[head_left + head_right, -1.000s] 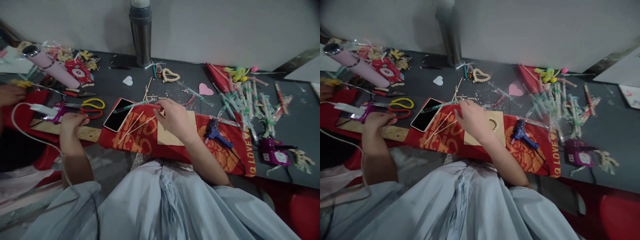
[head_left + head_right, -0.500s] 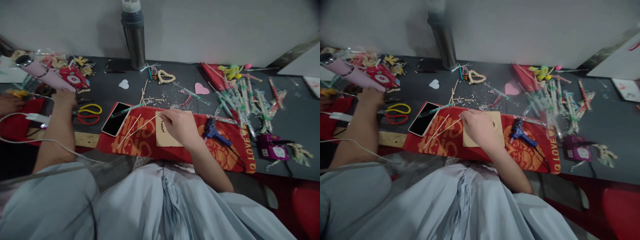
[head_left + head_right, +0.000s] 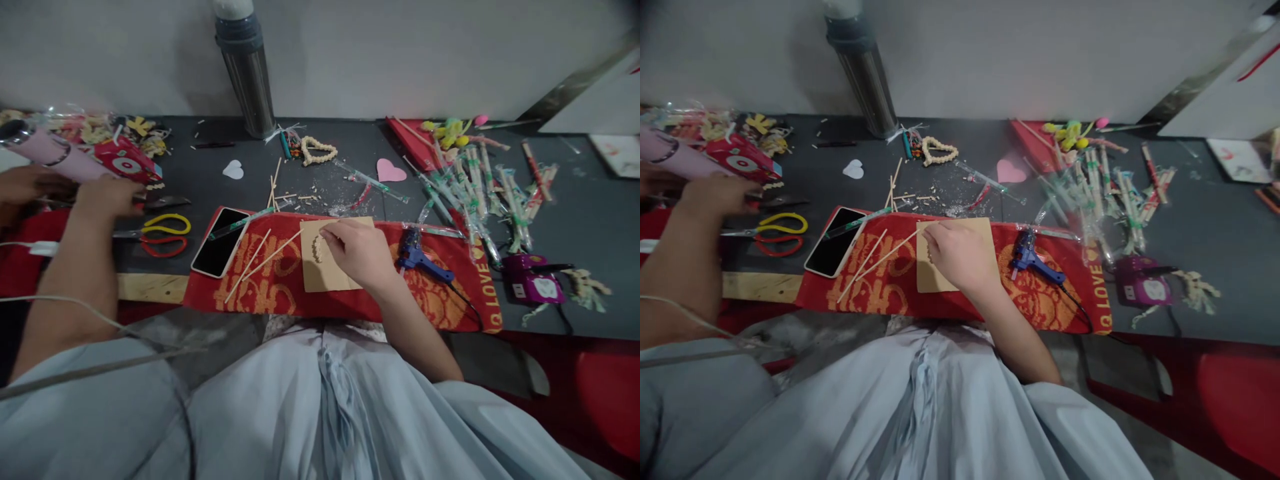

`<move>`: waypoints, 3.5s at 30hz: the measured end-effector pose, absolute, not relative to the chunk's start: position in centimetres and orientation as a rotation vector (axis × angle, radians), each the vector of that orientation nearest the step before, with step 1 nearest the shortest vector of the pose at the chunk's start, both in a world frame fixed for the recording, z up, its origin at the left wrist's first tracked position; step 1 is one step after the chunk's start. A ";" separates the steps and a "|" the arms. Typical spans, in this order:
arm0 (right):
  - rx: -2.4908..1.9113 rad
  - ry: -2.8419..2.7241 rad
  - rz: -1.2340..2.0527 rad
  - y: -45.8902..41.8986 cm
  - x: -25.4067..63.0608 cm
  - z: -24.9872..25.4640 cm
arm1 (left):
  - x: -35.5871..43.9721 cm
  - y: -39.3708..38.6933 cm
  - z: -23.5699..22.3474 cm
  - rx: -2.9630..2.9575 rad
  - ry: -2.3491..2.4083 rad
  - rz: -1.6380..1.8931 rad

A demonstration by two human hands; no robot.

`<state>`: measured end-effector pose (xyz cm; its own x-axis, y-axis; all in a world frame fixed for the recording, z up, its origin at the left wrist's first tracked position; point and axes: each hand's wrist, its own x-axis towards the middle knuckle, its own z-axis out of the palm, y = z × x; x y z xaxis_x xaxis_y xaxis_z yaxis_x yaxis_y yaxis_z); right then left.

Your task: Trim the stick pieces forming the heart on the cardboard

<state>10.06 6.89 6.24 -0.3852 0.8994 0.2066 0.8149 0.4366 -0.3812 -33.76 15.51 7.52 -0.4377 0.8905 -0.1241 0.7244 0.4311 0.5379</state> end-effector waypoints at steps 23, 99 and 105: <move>-1.160 -1.629 1.105 7.7 8.1 3.4 | -5.8 8.9 7.5 1.974 1.941 0.711; -1.157 -1.726 1.255 -0.3 16.0 2.6 | -6.4 5.1 2.9 1.917 1.725 0.946; -1.088 -1.759 1.204 0.2 15.9 3.3 | -5.7 4.4 4.3 1.950 1.725 0.942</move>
<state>15.90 0.19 3.33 -0.3744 0.9214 0.1044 0.2362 0.2037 -0.9501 -5.68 4.40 4.27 0.0269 0.9715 0.2356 0.7233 -0.1817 0.6663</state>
